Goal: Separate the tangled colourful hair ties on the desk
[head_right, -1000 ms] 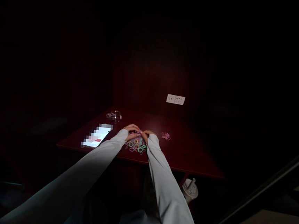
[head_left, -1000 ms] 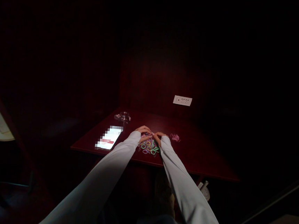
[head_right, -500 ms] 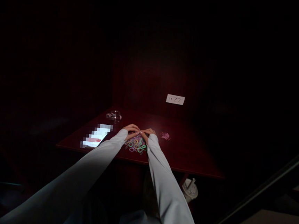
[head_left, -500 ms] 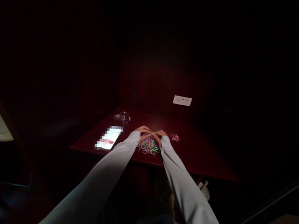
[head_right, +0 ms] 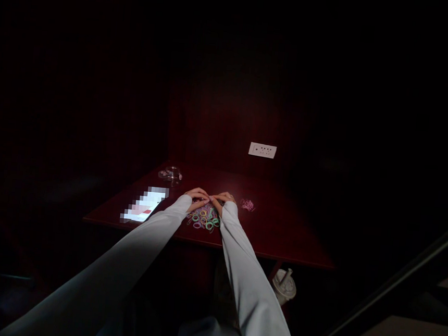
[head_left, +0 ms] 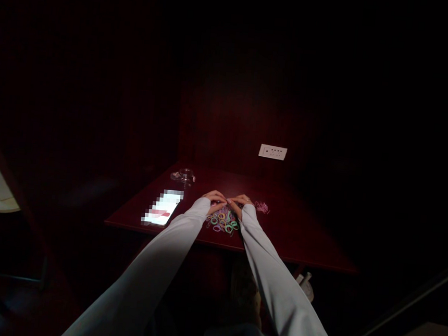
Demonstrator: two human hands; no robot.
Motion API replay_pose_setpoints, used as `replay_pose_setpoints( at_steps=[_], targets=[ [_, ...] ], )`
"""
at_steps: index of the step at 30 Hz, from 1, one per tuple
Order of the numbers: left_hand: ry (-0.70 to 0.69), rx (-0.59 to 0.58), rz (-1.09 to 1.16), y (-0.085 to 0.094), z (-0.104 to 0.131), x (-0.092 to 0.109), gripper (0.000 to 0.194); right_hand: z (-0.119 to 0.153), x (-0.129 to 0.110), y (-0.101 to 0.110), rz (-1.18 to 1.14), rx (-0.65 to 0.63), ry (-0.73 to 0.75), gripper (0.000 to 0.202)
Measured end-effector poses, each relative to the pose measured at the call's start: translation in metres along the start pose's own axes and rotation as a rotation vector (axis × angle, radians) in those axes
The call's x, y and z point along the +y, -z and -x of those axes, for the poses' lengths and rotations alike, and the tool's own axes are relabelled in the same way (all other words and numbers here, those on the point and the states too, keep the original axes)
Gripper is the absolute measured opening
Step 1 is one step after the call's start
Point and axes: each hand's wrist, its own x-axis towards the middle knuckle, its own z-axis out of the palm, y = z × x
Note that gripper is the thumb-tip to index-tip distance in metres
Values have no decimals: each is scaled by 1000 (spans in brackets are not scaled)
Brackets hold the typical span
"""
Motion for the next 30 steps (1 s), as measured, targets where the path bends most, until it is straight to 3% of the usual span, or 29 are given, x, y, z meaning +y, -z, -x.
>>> replay_pose_setpoints(
  at_steps=[16, 21, 25, 28, 30],
  targets=[
    [8, -27, -34, 1, 2, 5, 1, -5, 11, -2, -125, 64, -80, 54],
    [-13, -40, -30, 6, 4, 8, 5, -8, 19, 6, -44, 104, -143, 56],
    [-12, -29, -48, 9, 5, 13, 7, -6, 31, 23, 221, 297, -320, 56],
    [6, -39, -83, 12, 5, 16, 6, -2, 40, 40, 303, 477, -402, 60],
    [16, -45, -104, 13, 5, 17, 6, 0, 44, 51, 339, 522, -448, 63]
  ],
)
